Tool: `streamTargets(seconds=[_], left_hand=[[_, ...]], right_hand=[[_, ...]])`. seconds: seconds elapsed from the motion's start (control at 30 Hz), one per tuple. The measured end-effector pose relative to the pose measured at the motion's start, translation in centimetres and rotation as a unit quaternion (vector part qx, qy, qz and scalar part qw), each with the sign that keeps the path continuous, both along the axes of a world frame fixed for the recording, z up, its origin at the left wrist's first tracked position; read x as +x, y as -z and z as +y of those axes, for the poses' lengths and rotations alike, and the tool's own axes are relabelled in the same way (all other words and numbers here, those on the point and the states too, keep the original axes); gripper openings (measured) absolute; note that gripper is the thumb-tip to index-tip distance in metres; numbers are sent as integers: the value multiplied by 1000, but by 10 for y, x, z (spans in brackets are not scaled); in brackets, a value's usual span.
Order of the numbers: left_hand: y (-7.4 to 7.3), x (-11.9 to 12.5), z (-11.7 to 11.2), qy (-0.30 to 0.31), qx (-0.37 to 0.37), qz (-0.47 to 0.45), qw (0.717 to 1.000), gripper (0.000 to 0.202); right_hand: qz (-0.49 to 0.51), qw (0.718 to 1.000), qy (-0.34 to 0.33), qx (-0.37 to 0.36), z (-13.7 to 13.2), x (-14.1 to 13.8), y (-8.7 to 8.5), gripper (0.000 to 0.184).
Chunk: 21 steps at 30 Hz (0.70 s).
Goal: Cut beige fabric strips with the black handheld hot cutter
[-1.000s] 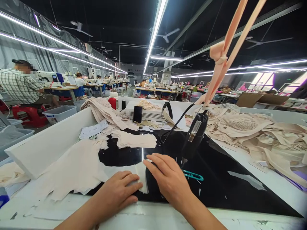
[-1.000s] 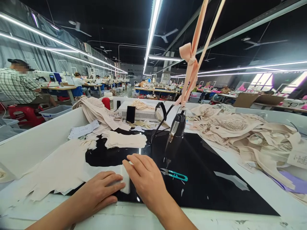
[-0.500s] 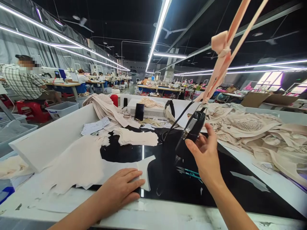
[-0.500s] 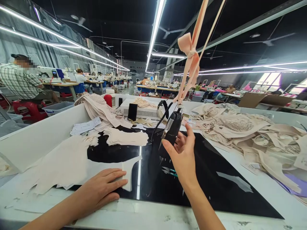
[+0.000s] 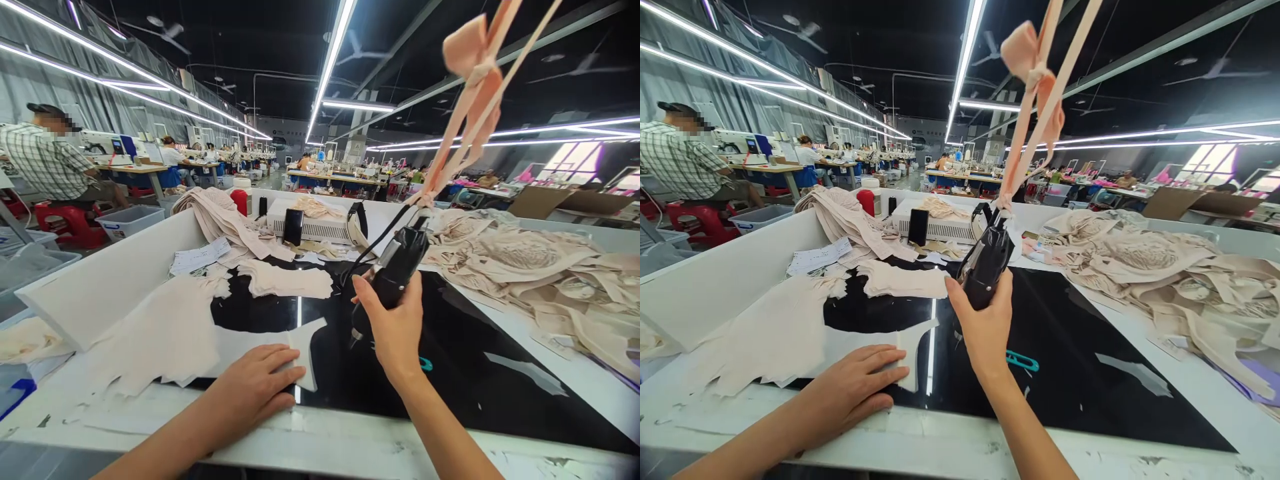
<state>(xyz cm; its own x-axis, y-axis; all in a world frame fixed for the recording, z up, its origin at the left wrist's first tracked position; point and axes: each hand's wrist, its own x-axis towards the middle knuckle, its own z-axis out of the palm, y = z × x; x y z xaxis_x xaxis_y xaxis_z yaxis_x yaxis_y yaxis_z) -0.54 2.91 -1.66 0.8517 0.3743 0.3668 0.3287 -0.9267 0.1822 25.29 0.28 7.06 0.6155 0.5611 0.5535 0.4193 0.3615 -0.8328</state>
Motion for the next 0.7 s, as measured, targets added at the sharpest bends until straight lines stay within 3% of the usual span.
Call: streamTargets(seconds=[0.1, 0.23, 0.37, 0.57, 0.7], left_hand=[[-7, 1, -2, -1, 16, -12, 1000, 30], [-16, 8, -5, 8, 43, -38, 998, 16], [-16, 21, -7, 32, 62, -37, 997, 8], [-5, 38, -3, 56, 81, -13, 995, 15], [-4, 40, -1, 44, 68, -13, 997, 22]], right_hand=[[11, 999, -36, 37, -6, -6, 2, 53], [66, 983, -146, 87, -18, -12, 9, 43], [104, 963, -225, 108, -29, -21, 15, 37], [142, 946, -266, 119, -34, -32, 20, 53], [157, 941, -274, 120, -33, -37, 26, 53]])
